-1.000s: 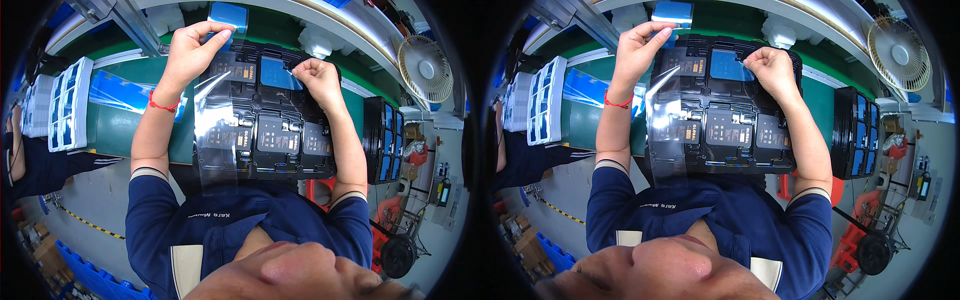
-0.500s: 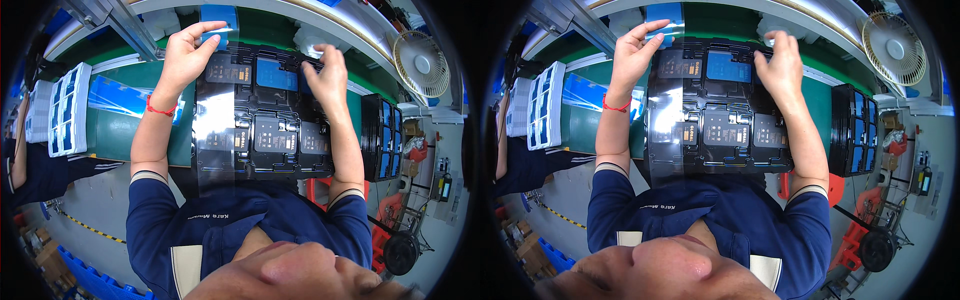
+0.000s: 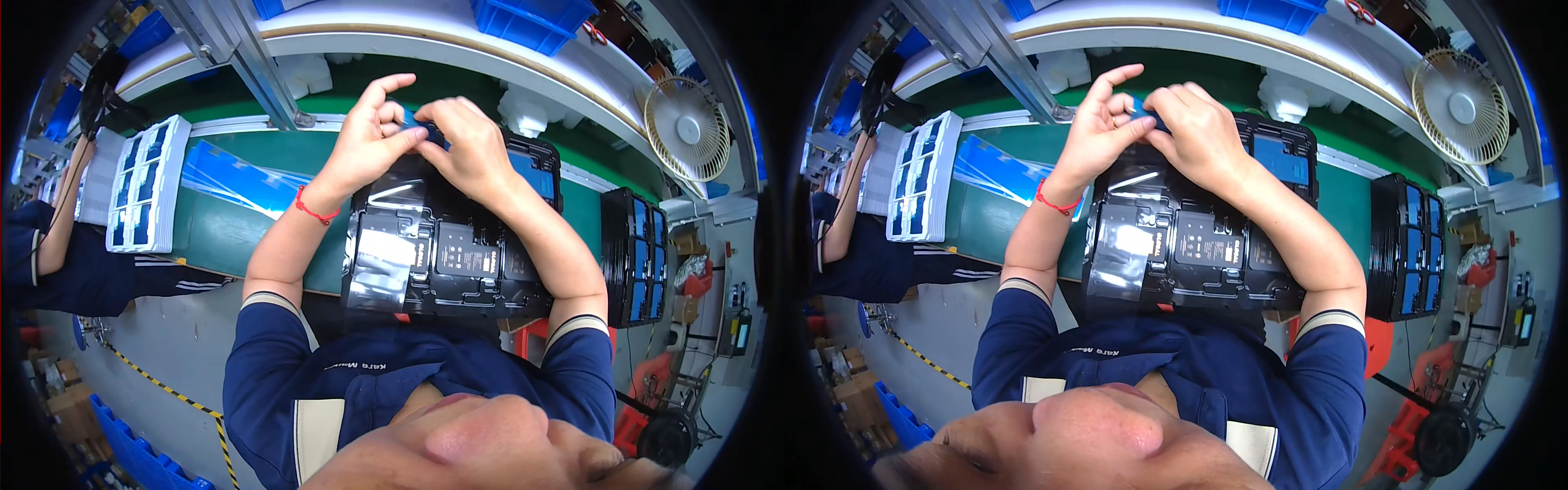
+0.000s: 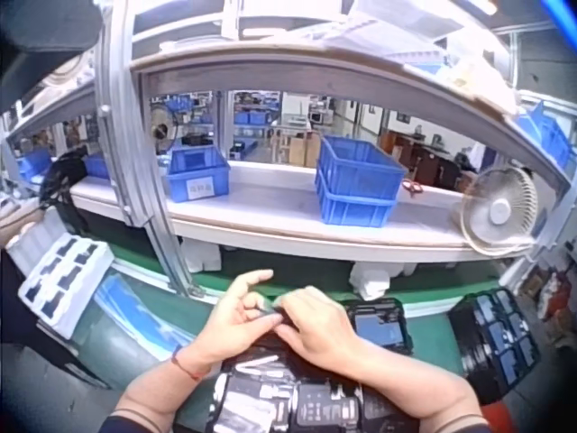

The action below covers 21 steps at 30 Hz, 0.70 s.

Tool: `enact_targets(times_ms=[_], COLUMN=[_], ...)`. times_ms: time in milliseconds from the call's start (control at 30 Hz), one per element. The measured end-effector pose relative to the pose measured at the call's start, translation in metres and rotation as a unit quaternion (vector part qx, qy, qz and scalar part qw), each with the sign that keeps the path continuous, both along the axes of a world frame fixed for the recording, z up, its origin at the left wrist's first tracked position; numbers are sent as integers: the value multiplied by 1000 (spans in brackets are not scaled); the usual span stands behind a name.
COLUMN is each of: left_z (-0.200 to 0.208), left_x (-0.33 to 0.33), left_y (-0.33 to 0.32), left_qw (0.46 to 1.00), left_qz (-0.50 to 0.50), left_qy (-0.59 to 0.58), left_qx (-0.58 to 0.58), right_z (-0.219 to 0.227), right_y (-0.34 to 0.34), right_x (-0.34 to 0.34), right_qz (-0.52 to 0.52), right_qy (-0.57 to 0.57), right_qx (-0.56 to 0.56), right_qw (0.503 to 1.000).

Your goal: Applying protective films or labels to electronic components in a tray.

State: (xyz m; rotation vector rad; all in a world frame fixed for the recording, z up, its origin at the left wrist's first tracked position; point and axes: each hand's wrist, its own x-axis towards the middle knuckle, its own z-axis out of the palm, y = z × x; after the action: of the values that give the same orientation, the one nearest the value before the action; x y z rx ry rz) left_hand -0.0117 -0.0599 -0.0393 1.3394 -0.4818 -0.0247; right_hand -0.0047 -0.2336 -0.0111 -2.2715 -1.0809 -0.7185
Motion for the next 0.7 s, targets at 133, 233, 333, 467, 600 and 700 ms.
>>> enact_targets(times_ms=[133, 233, 333, 467, 600, 700], left_z=[4, 4, 0, 3, 4, 5], left_x=[-2, -1, -3, 1, -4, -2], left_y=[1, 0, 6, -8, -3, -9], left_qw=[1000, 998, 990, 975, 950, 932], left_qz=[-12, 9, 55, 71, 103, 129], left_qy=[1, -36, -80, -139, -195, -251], left_qx=[15, 58, 103, 156, 219, 230], right_z=[-8, -17, -13, -14, -12, -13], right_y=[-8, -14, -6, -19, -18, -22], right_x=[0, 7, 4, 4, 3, 6], right_qz=[-16, 3, 17, 6, 46, 50], right_qy=[39, 3, 53, 45, 82, 148], right_qx=[33, 25, -7, 8, 4, 36], right_qw=[999, 1000, 998, 999, 996, 987])
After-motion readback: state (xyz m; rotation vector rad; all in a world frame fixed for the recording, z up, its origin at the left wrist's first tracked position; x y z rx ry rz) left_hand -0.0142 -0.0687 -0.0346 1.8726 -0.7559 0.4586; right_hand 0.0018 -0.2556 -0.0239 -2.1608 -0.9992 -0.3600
